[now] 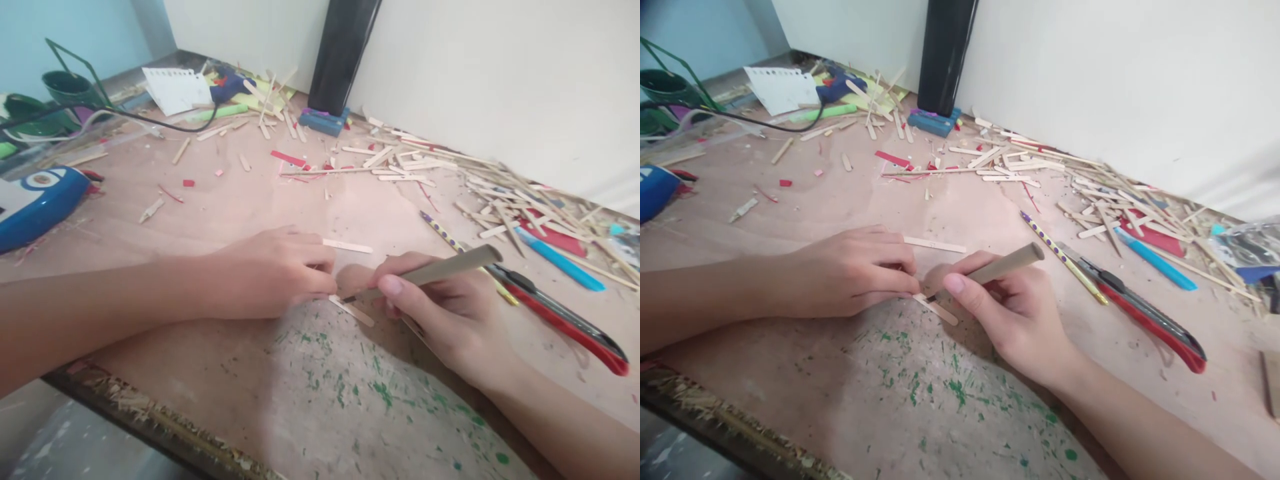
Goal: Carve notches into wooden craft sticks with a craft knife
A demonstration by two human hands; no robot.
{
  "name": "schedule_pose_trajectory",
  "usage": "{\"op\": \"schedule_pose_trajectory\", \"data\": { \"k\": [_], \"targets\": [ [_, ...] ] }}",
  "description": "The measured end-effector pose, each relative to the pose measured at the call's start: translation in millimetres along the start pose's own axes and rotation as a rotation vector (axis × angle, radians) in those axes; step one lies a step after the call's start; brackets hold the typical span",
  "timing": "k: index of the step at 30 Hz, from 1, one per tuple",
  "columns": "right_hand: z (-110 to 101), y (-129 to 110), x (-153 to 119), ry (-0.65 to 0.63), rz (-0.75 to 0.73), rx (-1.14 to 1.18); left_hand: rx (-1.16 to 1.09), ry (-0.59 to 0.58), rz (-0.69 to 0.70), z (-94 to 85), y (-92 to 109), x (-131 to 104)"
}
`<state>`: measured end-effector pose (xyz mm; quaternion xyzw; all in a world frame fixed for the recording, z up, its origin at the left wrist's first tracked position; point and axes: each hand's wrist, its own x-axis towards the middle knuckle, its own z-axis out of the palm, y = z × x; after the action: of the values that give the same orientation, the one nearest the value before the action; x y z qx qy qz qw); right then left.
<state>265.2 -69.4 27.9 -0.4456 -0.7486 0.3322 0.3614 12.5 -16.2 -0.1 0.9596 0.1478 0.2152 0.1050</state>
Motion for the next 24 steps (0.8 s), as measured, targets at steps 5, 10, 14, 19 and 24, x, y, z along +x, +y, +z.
{"op": "schedule_pose_trajectory", "data": {
  "k": [5,10,14,19,24],
  "targets": [
    [0.8,-2.9,-4.8,-0.037,-0.125,0.001,-0.01,0.021,0.019,4.1,-3.6,0.4],
    [-4.4,2.1,-6.5,0.035,-0.012,-0.006,-0.046,0.013,0.002,4.5,-2.5,0.4],
    [-5.5,3.9,-5.4,0.005,0.015,-0.007,-0.045,0.009,-0.022,3.7,-0.5,0.2],
    [-3.2,2.4,-5.0,-0.008,0.018,-0.006,-0.056,-0.003,-0.02,2.9,-0.7,-1.1],
    [-2.3,3.1,-6.2,0.018,0.029,-0.027,-0.044,-0.014,-0.026,2.3,-0.7,-1.2]
  ]
}}
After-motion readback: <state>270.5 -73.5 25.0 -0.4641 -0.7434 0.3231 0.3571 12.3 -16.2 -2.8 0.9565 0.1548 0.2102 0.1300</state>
